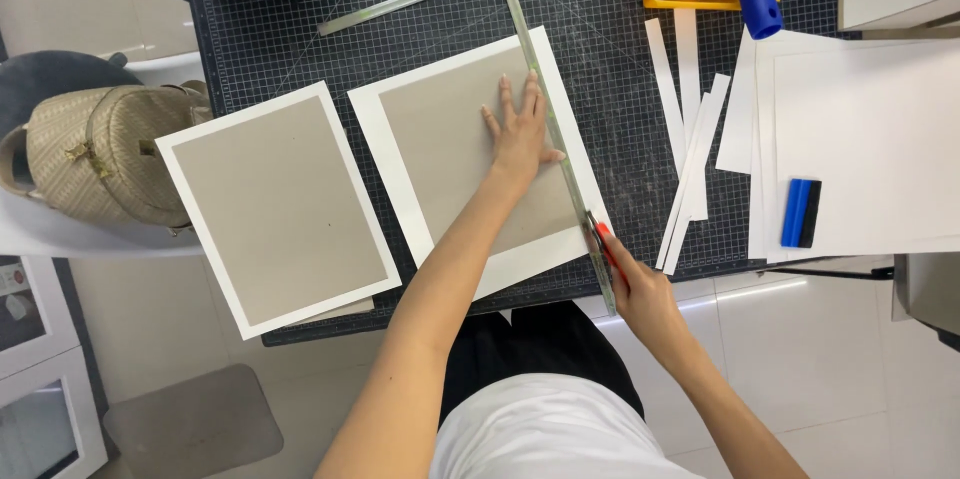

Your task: Applying glue to cardboard panels with a roller, mounting them onto a backing sheet, and trimming the excess material using a utility knife and metal square.

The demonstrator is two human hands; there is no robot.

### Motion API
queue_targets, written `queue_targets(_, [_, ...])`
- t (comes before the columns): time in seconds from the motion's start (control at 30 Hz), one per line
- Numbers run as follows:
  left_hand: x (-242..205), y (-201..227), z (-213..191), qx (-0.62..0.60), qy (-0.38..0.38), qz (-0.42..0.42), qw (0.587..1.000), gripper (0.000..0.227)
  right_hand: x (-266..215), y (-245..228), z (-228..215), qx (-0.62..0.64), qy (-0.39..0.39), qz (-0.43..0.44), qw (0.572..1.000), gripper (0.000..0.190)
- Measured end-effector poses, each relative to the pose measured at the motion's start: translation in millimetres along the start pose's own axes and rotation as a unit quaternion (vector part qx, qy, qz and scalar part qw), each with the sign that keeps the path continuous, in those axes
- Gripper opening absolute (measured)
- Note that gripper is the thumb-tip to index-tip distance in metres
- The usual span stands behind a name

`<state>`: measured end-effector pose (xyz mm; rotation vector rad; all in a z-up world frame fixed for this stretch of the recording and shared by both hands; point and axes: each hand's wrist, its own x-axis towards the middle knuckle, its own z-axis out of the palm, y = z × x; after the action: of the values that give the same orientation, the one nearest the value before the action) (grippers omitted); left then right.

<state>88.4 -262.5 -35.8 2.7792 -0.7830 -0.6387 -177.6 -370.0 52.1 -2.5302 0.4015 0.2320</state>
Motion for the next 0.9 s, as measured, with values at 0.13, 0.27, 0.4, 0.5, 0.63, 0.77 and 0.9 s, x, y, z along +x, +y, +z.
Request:
queue_targets(0.13, [6, 0, 2, 0.015, -0.023, -0.012, 1.0, 0.12, -44, 25, 3, -0.01, -0.043, 0.007, 0.999, 0.059])
queue_targets(0.27, [4, 2, -9, -0.006, -0.07, -0.019, 0.997, 0.121, -39, 23, -32, 0.029, -0.138, 0.091, 0.986, 0.053])
queue_targets(0.4, [-7, -1, -4, -0.012, -0.006, -0.014, 1.0, 0.112, 30, -29, -101, -0.062, -0.238, 0.146, 0.958, 0.06])
queue_targets(0.5, [-10, -7, -2, -0.053, 0.014, -0.009, 0.998, 0.115, 56, -59, -130, -0.053, -0.266, 0.183, 0.945, 0.043])
queue_targets(0.63, [-51, -23, 11, -0.106, 0.114, -0.003, 0.988, 0.094, 81, -36, -71, 0.011, -0.099, 0.074, 0.992, 0.049])
queue_targets(0.77, [-117, -47, 4, -0.083, 0.255, -0.151, 0.951, 0.075, 108, 27, 3, 0.154, -0.007, 0.058, 0.986, 0.043])
queue_targets(0.9, [-129, -108, 43, -0.121, 0.321, -0.239, 0.909, 0.079, 81, 33, -31, 0.192, 0.013, 0.11, 0.975, 0.042])
